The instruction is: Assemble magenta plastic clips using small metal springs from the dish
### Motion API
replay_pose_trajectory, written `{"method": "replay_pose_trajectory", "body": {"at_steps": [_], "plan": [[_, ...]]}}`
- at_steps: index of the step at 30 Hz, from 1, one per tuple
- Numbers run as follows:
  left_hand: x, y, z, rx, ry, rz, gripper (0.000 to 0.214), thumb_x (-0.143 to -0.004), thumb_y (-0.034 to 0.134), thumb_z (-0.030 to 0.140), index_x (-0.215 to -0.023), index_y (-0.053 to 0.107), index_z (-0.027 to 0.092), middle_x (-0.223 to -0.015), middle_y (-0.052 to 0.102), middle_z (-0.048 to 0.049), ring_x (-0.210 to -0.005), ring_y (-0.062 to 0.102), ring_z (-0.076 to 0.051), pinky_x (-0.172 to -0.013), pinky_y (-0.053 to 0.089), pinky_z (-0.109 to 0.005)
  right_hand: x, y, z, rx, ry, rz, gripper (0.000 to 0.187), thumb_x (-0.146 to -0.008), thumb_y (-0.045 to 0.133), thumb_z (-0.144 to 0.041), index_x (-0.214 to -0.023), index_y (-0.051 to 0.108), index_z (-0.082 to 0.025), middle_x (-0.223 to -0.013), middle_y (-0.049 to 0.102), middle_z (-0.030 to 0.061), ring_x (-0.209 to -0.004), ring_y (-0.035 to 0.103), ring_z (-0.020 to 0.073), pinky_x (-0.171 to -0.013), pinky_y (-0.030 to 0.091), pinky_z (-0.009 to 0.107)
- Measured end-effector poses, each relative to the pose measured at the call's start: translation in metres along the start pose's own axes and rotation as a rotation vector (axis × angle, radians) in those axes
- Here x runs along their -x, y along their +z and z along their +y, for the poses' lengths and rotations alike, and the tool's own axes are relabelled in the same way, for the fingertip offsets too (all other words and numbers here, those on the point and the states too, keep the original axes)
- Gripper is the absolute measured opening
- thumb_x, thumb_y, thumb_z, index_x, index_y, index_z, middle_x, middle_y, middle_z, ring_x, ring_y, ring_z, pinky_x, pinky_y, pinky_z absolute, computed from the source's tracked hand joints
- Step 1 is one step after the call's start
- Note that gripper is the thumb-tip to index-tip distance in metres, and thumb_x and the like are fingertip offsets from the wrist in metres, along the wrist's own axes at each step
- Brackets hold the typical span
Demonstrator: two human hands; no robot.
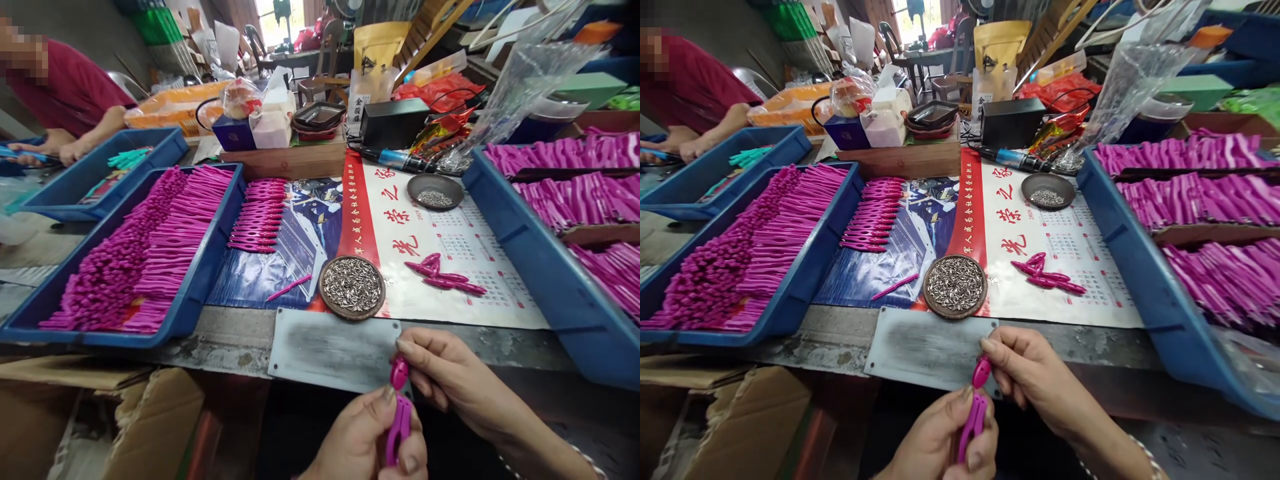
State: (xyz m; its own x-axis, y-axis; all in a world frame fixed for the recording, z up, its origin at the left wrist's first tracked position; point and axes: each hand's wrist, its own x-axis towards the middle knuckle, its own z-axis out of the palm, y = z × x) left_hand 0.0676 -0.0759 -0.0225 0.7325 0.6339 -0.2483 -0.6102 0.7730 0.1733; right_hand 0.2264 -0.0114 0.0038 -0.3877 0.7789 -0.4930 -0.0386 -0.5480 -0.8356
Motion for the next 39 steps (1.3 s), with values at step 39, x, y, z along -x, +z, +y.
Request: {"method": "replay_pose_trajectory", "body": {"at_steps": [39], "plan": [[0.005, 0.010, -0.012, 0.047, 0.052, 0.055, 0.028, -0.094, 0.053, 0.041, -0.090, 0.063, 0.015, -0.053, 0.049, 0.0044, -0.031, 0.025, -0.004, -0.033, 0.022, -0.017, 0.009, 0.003, 0.024, -0.348, -0.107, -0.154, 0.028, -0.092, 0.065, -0.044, -0.087, 0.064, -0.016, -0.056, 0.045, -0.0043, -0.045, 0.032, 0.0054, -0.040, 0.031, 0.014]]}}
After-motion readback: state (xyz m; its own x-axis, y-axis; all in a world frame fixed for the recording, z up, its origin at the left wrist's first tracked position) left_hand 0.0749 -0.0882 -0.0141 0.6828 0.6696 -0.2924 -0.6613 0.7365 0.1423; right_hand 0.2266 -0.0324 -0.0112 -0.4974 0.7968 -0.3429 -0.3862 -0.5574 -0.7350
